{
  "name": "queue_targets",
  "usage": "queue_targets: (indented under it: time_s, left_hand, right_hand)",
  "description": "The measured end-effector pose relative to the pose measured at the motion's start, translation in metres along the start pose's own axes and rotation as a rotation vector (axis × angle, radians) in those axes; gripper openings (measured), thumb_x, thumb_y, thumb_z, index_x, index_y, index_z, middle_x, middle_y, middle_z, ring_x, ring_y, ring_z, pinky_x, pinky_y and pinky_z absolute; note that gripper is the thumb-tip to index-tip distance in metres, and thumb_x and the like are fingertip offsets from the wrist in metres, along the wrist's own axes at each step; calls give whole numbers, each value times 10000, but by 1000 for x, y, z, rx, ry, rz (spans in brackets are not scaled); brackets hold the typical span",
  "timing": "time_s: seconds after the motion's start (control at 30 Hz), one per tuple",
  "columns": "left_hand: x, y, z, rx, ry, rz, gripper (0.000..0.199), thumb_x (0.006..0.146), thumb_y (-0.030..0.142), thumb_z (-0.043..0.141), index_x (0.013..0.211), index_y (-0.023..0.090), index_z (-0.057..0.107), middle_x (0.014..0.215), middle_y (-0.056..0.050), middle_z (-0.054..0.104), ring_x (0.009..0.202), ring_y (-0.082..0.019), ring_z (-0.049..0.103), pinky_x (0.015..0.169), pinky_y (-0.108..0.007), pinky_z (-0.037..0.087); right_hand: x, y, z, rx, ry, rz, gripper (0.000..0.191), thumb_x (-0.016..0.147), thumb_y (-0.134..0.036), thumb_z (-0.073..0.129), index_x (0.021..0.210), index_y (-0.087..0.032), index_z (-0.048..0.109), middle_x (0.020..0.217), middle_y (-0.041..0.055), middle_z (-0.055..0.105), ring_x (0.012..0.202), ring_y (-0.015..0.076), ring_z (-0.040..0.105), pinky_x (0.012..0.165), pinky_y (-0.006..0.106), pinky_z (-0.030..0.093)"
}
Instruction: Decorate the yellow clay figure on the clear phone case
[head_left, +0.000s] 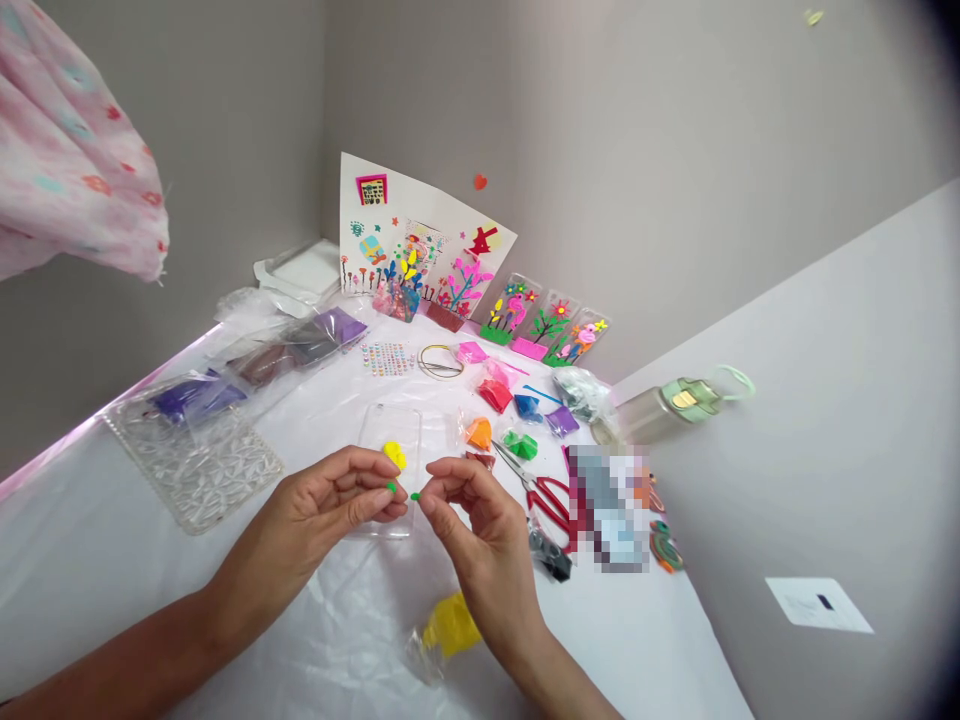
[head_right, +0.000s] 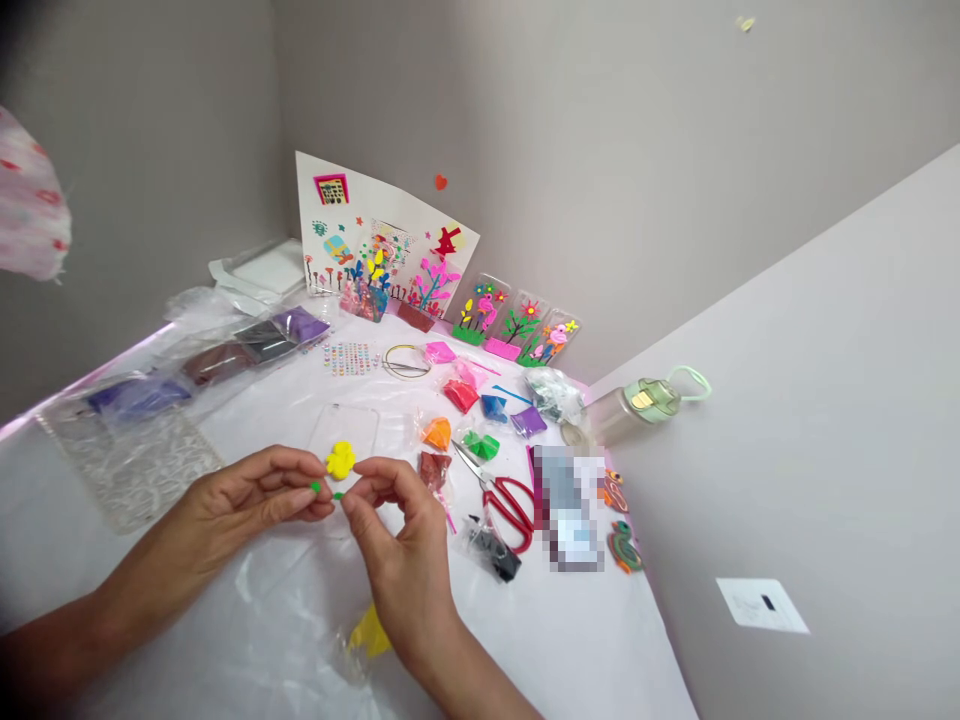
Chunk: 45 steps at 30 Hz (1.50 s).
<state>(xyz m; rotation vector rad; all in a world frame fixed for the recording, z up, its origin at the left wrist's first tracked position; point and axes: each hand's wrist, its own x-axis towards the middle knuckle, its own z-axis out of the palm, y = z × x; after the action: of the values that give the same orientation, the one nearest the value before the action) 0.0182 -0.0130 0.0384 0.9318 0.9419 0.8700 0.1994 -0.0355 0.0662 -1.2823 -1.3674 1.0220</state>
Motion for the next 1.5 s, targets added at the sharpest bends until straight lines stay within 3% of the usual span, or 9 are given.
queue_targets:
  time_s: [0.13, 0.4, 0.7, 0.97, 1.1, 1.3, 1.5]
  left_hand:
    - [-1, -1, -2, 88, 21, 39, 244, 823, 485, 778, 893, 259, 719, 884, 26, 729, 902, -189, 719, 856, -275, 553]
    - [-3, 1, -5, 247, 30, 31, 271, 860, 545, 713, 843, 274, 723, 833, 33, 705, 867, -188, 673, 817, -262, 487]
    - [-1, 2, -1, 168, -12, 83, 244, 879, 503, 710, 874, 258, 719, 830, 16, 720, 842, -186, 701, 823, -278, 545]
    - [-2, -2, -1, 109, -25, 43, 245, 880, 488, 721, 975, 263, 706, 878, 11, 739, 879, -193, 720, 861, -303, 562]
    - [-1, -1, 0, 110, -31, 30, 261, 871, 501, 726, 975, 261, 721, 933, -1, 744, 925, -207, 720, 892, -317, 558]
    - [-2, 0, -1, 142, -35, 32, 254, 874, 514, 719, 894, 261, 736, 838, 12, 731, 882, -193, 703, 858, -290, 543]
    - [-1, -6, -3, 39, -68, 4, 236, 873, 493, 736, 965, 276, 733, 916, 21, 736, 898, -185, 713, 896, -308, 546]
  right_hand:
    - [-1, 0, 0, 29, -2, 23, 157, 867, -231, 717, 1023, -220, 707, 824, 1, 728, 786, 155, 661, 754, 289, 516]
    - [-3, -3, 1, 74, -36, 58, 128, 862, -223, 716, 988, -230, 735, 809, -4, 697, 773, 153, 652, 749, 293, 508]
    - [-3, -4, 1, 37, -41, 27, 75, 859, -213, 718, 915, -235, 763, 848, 14, 702, 798, 174, 666, 745, 312, 517]
    - [-3, -4, 2, 22, -34, -9, 86, 866, -170, 719, 888, -238, 767, 839, 1, 712, 796, 148, 647, 737, 265, 502]
    - [-4, -4, 2, 17, -37, -28, 97, 874, -159, 717, 886, -240, 767, 840, -2, 709, 802, 144, 643, 747, 257, 500]
    - [-5, -4, 3, 0, -24, -36, 99, 870, -139, 704, 872, -227, 749, 827, -3, 697, 790, 144, 632, 739, 261, 492]
    - [-6, -3, 4, 13, -19, -46, 90, 880, -152, 709, 887, -231, 750, 845, -6, 704, 802, 137, 638, 745, 251, 495]
